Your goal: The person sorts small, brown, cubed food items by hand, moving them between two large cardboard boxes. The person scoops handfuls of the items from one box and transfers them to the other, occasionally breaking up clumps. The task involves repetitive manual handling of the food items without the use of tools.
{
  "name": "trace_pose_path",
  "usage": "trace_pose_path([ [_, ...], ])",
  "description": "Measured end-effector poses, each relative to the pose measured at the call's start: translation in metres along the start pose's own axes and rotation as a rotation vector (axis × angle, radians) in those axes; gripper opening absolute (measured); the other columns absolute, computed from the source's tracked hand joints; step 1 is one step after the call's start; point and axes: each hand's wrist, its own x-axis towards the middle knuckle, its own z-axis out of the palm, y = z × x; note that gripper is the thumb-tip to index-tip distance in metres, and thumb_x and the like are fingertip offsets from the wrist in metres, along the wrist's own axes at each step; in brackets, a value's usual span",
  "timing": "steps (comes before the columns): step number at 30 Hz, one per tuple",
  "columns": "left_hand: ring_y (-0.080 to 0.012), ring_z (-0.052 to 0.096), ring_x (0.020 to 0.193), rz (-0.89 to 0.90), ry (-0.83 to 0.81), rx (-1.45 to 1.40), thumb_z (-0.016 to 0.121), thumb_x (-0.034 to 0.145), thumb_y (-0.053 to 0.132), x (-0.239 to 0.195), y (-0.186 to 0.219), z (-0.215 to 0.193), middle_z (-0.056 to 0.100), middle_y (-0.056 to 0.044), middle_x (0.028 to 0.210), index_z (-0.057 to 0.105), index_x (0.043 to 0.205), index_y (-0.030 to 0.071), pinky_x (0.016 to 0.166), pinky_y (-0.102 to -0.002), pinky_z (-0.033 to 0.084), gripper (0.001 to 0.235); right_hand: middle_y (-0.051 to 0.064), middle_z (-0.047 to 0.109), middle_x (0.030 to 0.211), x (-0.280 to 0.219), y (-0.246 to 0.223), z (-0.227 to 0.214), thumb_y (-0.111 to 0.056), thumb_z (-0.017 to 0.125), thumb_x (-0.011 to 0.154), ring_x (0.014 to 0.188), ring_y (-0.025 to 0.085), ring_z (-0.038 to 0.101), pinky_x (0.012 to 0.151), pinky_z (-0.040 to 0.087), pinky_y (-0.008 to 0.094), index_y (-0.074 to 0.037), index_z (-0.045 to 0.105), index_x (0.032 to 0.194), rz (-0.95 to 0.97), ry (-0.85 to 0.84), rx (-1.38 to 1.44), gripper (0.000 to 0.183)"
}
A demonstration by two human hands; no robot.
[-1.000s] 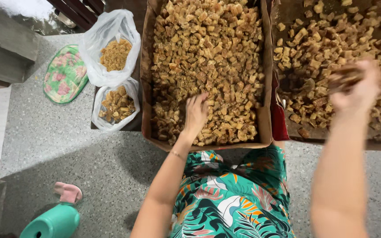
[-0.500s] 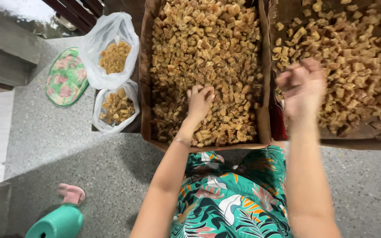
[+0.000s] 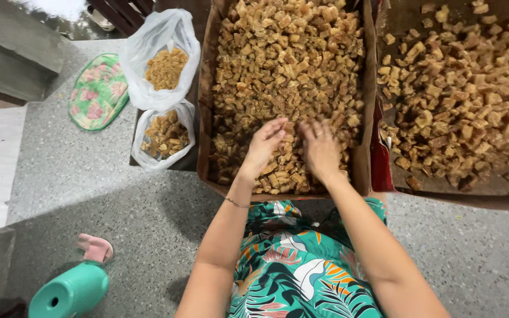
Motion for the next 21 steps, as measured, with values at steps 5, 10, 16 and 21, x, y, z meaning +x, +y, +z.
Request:
trace_pose_path([
  [5, -0.0167, 0.074, 0.105, 0.151, 0.102, 0.81, 0.062, 0.107, 0.024, 0.008, -0.003, 0.012, 0.074, -0.001, 0.135, 0.065, 0.144, 0.021, 0.116, -0.035, 0.05, 0.037, 0.013, 0.059, 0.145, 0.007, 0.022, -0.032, -0.002, 0.05, 0.098, 0.132, 0.033, 0.058, 0.113, 0.05, 0.047, -0.018, 0.062, 0.14, 0.197, -0.404, 0.502, 0.046],
  [10, -0.0477, 0.017, 0.148, 0.103, -0.017, 1.168, 0.068, 0.095, 0.053, -0.004, 0.022, 0.063, 0.023, -0.016, 0.165, 0.035, 0.159, 0.026, 0.114, -0.067, 0.019, 0.076, 0.03, 0.044, 0.152, 0.062, 0.098, -0.006, -0.034, 0.049, 0.11, 0.141, 0.046, 0.039, 0.115, 0.036, 0.057, -0.008, 0.045, 0.153, 0.133, -0.099, 0.112, 0.05],
  [16, -0.0542, 0.024, 0.141, 0.113, -0.017, 1.53, 0.063, 0.087, 0.066, -0.021, 0.015, 0.085, 0.028, -0.017, 0.162, 0.046, 0.149, 0.032, 0.112, -0.069, 0.03, 0.073, 0.027, 0.036, 0.155, 0.024, 0.062, 0.027, -0.056, 0.039, 0.105, 0.147, 0.047, 0.028, 0.112, 0.03, 0.066, -0.021, 0.038, 0.155, 0.198, -0.205, -0.231, 0.061],
  [21, -0.0447, 0.045, 0.128, 0.081, -0.039, 1.391, 0.066, 0.095, 0.052, -0.034, -0.007, 0.056, 0.043, -0.016, 0.155, 0.051, 0.144, 0.019, 0.106, -0.058, 0.047, 0.061, 0.016, 0.044, 0.153, -0.011, 0.031, -0.005, -0.047, 0.05, 0.103, 0.143, 0.04, 0.038, 0.106, 0.037, 0.067, -0.028, 0.048, 0.151, 0.178, -0.179, -0.186, 0.052],
])
